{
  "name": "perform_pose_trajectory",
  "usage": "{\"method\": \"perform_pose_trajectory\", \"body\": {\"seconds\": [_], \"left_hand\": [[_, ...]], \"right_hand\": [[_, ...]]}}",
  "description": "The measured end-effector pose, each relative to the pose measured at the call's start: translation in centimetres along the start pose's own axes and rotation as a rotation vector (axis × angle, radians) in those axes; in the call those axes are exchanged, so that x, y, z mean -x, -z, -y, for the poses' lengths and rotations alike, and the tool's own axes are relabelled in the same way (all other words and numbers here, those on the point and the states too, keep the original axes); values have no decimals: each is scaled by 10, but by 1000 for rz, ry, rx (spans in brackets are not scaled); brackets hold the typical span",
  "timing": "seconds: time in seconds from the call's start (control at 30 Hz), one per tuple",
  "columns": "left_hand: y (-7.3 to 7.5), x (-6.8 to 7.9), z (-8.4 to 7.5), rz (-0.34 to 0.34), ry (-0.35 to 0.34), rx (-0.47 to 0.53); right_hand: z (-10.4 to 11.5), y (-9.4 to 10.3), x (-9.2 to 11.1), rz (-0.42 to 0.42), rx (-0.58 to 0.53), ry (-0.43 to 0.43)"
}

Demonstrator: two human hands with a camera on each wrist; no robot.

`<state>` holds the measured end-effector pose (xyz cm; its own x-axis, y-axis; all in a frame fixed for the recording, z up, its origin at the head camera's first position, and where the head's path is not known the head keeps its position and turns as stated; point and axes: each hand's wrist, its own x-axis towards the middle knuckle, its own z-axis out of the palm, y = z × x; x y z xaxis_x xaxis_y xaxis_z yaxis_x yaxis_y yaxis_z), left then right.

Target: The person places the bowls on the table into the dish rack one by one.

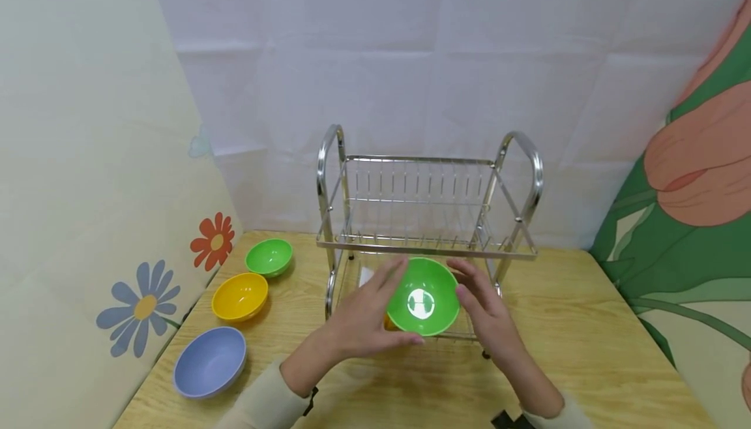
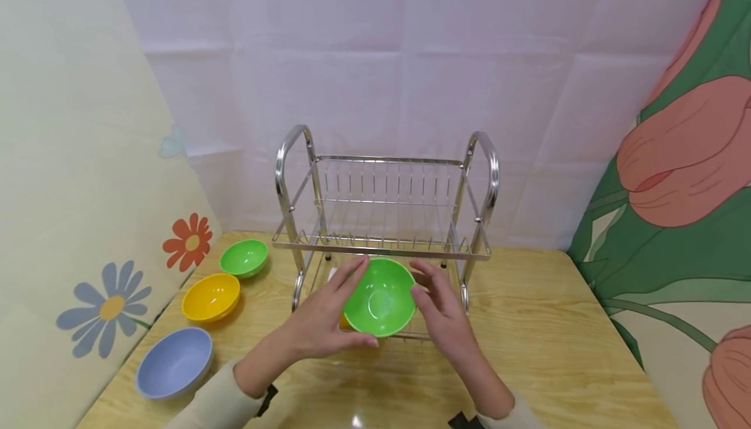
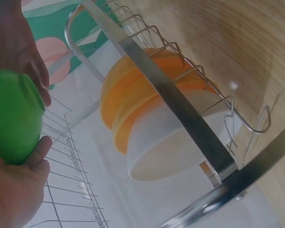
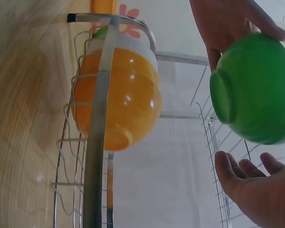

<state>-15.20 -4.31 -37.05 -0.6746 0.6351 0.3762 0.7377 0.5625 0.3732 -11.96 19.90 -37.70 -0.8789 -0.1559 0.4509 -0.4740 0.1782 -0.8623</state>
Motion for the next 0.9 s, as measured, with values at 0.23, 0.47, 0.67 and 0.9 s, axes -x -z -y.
{"method": "perform_pose_trajectory", "body": {"seconds": [0.23, 0.47, 0.67, 0.9], "left_hand": [[-4, -1, -2, -49, -47, -5], [-10, -5, -3, -96, -85, 1], [-13, -7, -7, -83, -67, 8], [-16, -7, -9, -42, -30, -10]], "right_hand": [[2, -11, 0, 9, -25, -45], [10, -18, -1, -3, -62, -77], [14, -21, -1, -39, -93, -113], [10, -21, -2, -50, -57, -152]]}}
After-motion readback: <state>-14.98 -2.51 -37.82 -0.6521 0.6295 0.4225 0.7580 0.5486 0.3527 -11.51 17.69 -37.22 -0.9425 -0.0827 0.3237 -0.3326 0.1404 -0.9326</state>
